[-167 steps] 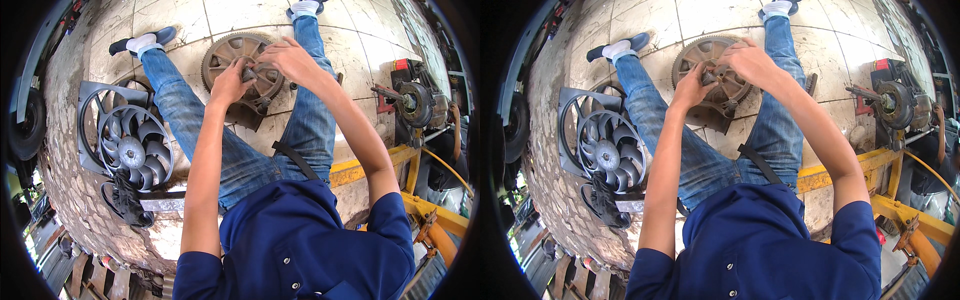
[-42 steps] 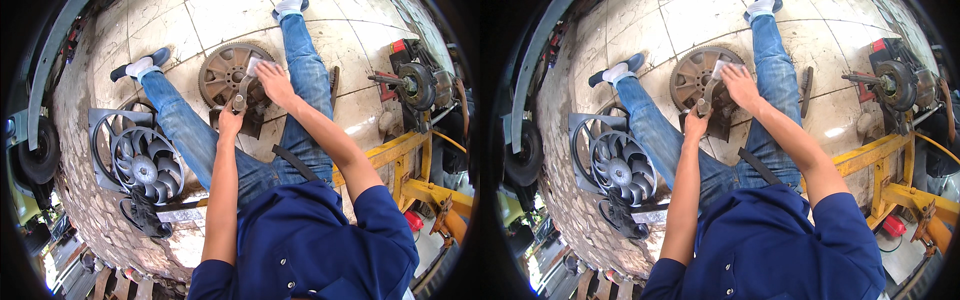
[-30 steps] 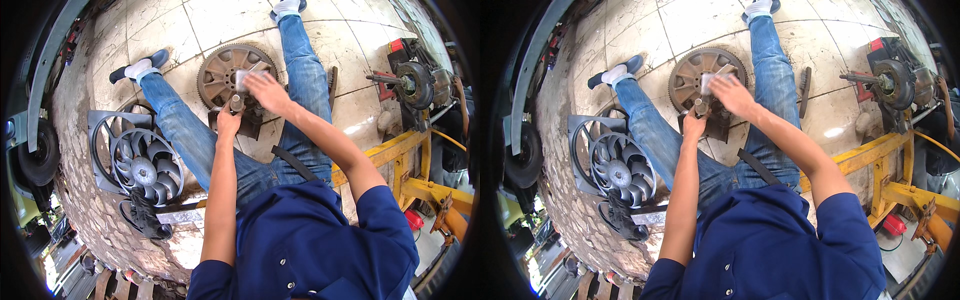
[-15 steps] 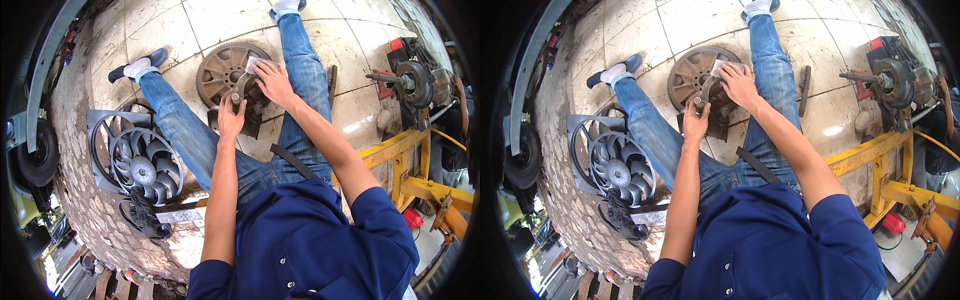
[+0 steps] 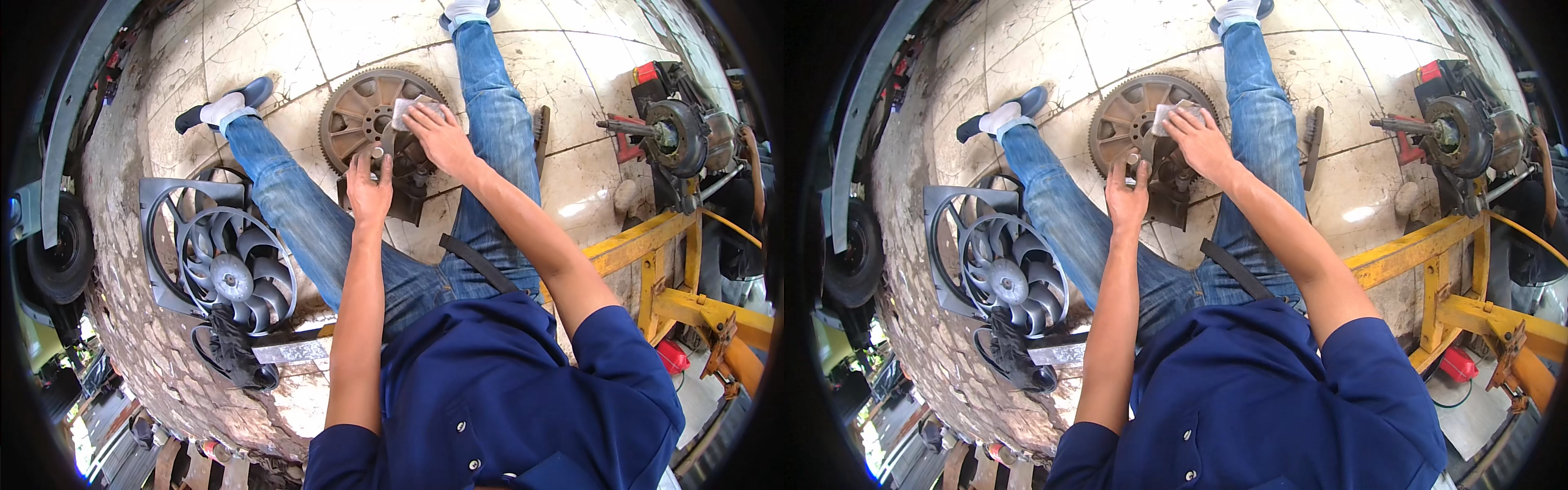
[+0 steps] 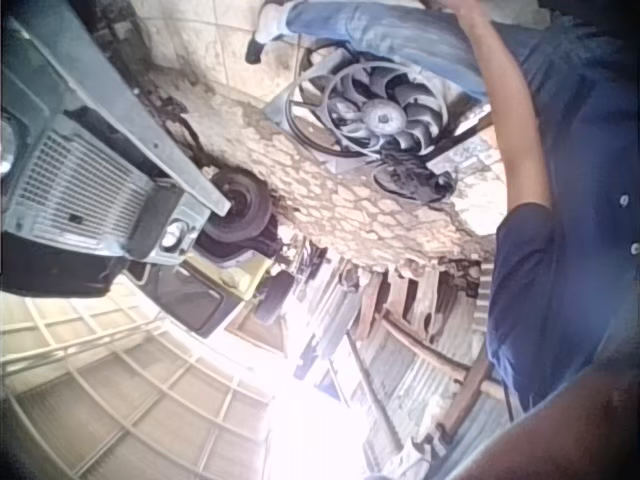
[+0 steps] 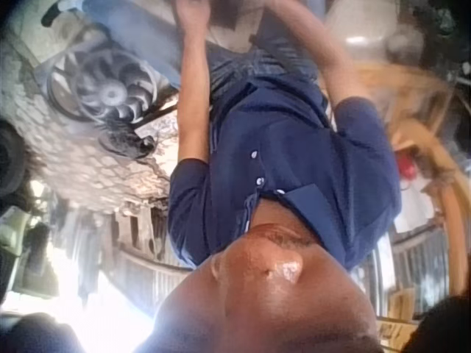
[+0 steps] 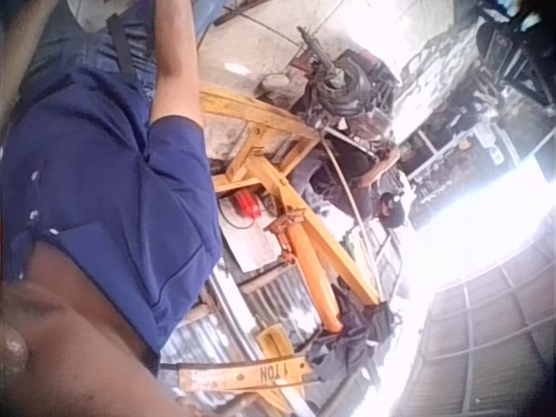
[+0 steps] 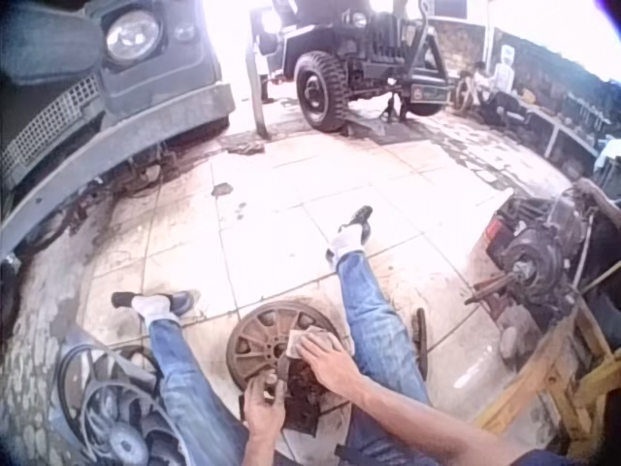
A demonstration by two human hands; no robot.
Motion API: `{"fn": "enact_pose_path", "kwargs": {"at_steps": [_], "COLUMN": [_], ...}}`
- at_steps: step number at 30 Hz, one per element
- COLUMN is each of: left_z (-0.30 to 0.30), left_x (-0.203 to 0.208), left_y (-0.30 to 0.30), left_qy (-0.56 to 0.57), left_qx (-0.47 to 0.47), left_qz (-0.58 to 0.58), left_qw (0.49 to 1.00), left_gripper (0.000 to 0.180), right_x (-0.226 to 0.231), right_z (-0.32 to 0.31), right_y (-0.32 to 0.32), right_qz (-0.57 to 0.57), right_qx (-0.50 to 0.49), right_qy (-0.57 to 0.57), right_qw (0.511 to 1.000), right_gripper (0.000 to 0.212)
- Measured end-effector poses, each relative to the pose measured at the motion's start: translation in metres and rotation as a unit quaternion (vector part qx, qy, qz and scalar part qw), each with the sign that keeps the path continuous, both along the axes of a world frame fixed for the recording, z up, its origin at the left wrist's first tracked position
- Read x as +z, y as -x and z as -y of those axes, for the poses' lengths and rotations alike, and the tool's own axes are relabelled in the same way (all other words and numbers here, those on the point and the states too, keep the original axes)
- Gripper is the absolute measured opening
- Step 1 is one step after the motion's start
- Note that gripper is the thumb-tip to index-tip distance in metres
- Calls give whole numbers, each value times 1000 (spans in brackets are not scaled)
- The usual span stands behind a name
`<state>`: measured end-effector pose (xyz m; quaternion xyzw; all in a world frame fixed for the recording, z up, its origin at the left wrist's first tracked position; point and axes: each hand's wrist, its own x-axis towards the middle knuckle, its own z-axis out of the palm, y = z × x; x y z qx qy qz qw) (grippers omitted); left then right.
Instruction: The person sits on the floor and scrubs a large metal gear with a sanding block, focusing on the teeth and central hub. A fan blade and other tools are visible nearby.
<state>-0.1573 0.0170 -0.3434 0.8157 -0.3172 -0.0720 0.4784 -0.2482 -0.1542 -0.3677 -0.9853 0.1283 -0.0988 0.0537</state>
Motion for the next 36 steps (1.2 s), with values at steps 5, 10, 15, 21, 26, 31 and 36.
{"fn": "enact_pose_path", "kwargs": {"at_steps": [5,10,15,21,26,31,36], "left_z": [6,9,13,14,11,11,10], "left_x": [-13,-20,-15,-6,-18,-10,-7], "left_y": [11,10,7,9,5,8,9], "left_qy": [56,75,69,69,62,45,57], "left_qx": [0,-8,-2,-5,-1,-15,-10], "left_qz": [-85,-107,-129,-136,-123,-152,-137], "left_qw": [995,991,989,988,990,987,989], "left_gripper": [15,11,11,13,14,20,24], "right_x": [-4,0,1,-5,-4,-3,-5], "right_z": [-9,6,-2,17,-16,14,-4], "right_y": [4,4,0,1,3,-1,0], "right_qz": [19,-3,-18,8,19,9,-3], "right_qx": [57,16,51,-94,78,-91,60], "right_qy": [-45,-35,-5,-56,-82,-56,-20], "right_qw": [997,999,999,994,993,994,998], "right_gripper": [52,51,53,52,53,52,51]}}
